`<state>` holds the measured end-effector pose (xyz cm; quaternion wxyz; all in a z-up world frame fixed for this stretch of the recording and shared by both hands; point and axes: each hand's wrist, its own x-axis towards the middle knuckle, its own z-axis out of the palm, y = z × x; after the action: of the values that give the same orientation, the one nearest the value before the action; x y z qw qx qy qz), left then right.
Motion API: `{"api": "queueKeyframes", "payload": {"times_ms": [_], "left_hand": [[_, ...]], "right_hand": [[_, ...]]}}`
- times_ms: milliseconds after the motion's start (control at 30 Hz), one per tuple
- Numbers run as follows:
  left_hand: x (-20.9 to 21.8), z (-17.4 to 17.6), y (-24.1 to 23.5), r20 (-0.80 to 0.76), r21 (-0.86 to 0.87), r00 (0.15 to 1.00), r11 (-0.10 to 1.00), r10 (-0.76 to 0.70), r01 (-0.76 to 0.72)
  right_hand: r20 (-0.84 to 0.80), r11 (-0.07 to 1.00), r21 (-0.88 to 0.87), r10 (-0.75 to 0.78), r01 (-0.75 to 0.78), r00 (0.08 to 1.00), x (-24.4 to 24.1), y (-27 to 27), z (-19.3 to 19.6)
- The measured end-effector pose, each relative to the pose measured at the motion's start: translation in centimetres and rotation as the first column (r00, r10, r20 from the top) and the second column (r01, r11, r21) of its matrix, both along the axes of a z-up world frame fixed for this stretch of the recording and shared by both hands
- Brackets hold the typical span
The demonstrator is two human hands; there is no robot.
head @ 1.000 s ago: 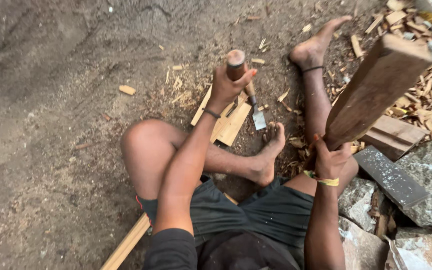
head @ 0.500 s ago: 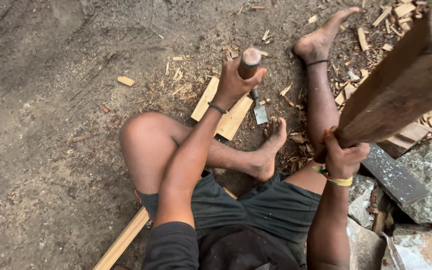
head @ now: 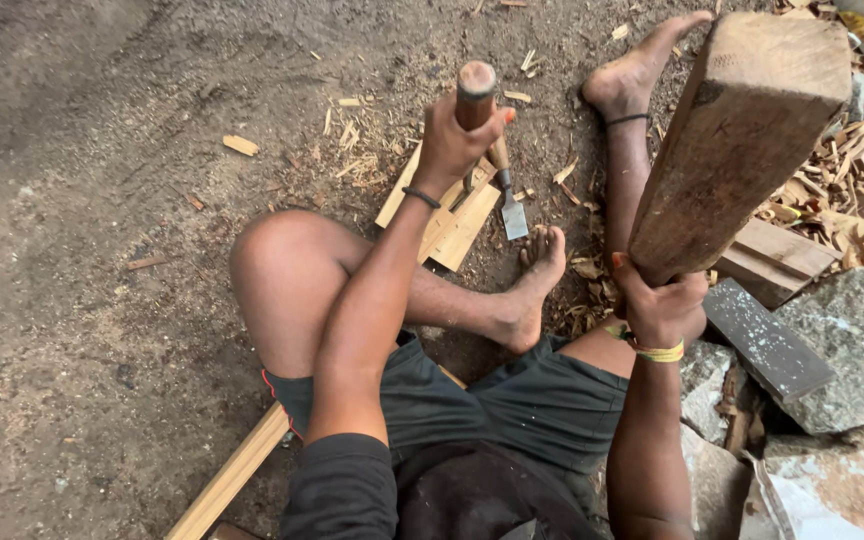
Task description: The person sits on the ground and uses a wooden mallet to strike a chisel, carving a groove into a small piece of wood held between their feet. The person repeatedly adjusts the chisel and strikes it to deepen the groove.
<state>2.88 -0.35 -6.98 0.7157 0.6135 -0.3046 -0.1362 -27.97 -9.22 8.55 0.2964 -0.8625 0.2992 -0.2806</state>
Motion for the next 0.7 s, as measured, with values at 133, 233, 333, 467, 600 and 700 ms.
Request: {"api": "queueKeyframes", "payload": {"times_ms": [133,233,333,467,600,700], "left_hand": [[0.4,0.7,0.5,0.093,-0.040,0.994,0.998,0.059,-0.056],[0.6,1.2,0.5,0.001,-0.051,1.000,0.999,-0.016,0.016],[0.9,1.4,0.6,-0.083,-0.125,0.996,0.992,-0.034,0.023],[1.5,0.7,0.1,-0.093,-0.070,0.994,0.996,0.048,-0.055],[1.5,0.3,0.5,-0.165,-0.069,0.984,0.994,0.072,-0.085],[1.0,0.6,0.2,-0.094,-0.029,0.985,0.988,0.147,-0.150]], "right_hand": [[-0.033,0.998,-0.004,-0.055,0.055,0.998,0.5,0.3,0.7],[-0.018,0.991,0.133,-0.014,0.016,1.000,0.9,-0.3,0.2],[-0.038,0.995,0.078,-0.057,0.060,0.998,0.6,0.0,-0.1],[0.010,0.992,0.123,-0.042,0.041,0.999,0.0,-0.3,-0.7],[-0.044,0.999,0.002,-0.036,0.036,0.998,-0.4,-0.4,-1.0],[-0.089,0.998,-0.036,-0.063,0.060,0.994,0.0,0.0,-0.5]]}}
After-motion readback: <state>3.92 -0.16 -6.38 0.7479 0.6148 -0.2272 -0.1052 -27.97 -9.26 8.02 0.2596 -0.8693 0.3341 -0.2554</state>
